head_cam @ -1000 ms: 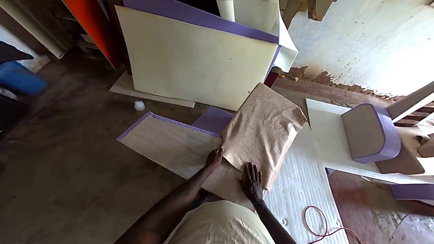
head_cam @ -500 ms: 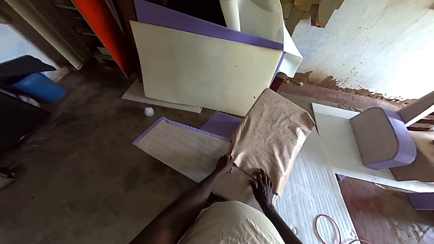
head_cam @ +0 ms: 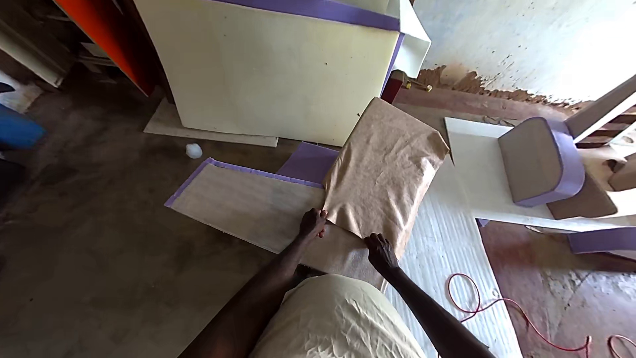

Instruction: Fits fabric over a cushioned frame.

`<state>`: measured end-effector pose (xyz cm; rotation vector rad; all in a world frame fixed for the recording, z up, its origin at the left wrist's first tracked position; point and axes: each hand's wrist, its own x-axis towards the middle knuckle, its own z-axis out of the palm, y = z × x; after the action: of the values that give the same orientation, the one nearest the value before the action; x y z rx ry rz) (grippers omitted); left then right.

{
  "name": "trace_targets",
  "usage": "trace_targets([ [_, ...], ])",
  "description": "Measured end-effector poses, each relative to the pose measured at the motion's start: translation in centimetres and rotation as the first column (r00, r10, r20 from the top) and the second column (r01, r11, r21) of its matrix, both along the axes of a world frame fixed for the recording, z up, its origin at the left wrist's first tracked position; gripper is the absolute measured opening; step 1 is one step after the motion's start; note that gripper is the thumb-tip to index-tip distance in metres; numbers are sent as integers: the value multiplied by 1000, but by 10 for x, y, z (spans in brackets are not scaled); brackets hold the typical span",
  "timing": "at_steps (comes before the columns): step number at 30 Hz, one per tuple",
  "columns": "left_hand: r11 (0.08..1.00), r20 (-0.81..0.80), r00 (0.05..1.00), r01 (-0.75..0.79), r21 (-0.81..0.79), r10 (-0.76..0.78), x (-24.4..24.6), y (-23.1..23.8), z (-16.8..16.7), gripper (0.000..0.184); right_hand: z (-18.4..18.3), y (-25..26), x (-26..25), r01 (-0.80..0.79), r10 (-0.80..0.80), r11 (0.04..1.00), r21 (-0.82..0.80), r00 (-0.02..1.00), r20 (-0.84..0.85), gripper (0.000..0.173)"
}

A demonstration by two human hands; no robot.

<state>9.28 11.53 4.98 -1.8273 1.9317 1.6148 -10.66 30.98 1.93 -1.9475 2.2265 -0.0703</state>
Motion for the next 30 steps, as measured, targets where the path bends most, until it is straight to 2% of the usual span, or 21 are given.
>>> trace_targets([
  [4,999,27,999,19,-33,-19,0,2,1,53,-5,-1,3,121,-115,992,-46,987,108,15],
  [6,998,34,999,29,-47,-28,0,2,1,53,12,-21,3,120,-102,984,-130,985,138,26],
  [9,996,42,998,59,-67,-56,1,0,-3,55,55,-75,7,106,-63,971,-215,979,196,42],
  [13,993,48,996,76,-93,-72,2,0,-3,56,79,-144,14,53,37,879,-475,983,178,71],
  [15,994,25,999,47,-97,-45,4,6,2,57,66,-147,17,84,-3,851,-519,988,154,75],
  [16,996,21,999,41,-81,-39,5,7,6,56,50,-133,16,117,-57,865,-487,989,136,75],
  [19,999,39,999,25,-39,-24,3,6,2,54,-29,-56,2,228,-229,935,-272,973,27,74],
  [20,999,46,999,26,-39,-24,3,3,2,54,-41,-45,-5,242,-245,943,-227,969,18,74],
  [22,999,48,998,37,-17,-36,4,0,5,55,-43,-39,-19,227,-224,959,-168,974,42,69],
  [24,999,36,999,39,-14,-39,6,-1,3,56,-38,-33,-29,327,-305,925,-196,943,135,67],
  [25,1000,17,1000,20,-11,-19,3,-4,3,54,-30,-34,-39,437,-402,874,-213,896,189,70],
  [26,1000,-1,1000,-8,3,8,3,-4,1,54,-23,-31,-47,580,-524,787,-208,808,270,75],
  [27,999,-15,999,-30,12,30,4,-3,-1,53,-21,-28,-56,739,-653,652,-169,661,369,84],
  [28,999,-21,999,-43,15,43,5,-3,-2,53,-23,-24,-68,868,-742,492,-74,462,485,88],
  [29,998,-26,998,-55,15,56,5,-3,-2,54,-31,-16,-81,930,-760,352,109,216,613,86],
  [30,998,-37,997,-65,21,66,6,-3,-2,54,-42,-5,-92,901,-698,280,331,-46,715,83],
])
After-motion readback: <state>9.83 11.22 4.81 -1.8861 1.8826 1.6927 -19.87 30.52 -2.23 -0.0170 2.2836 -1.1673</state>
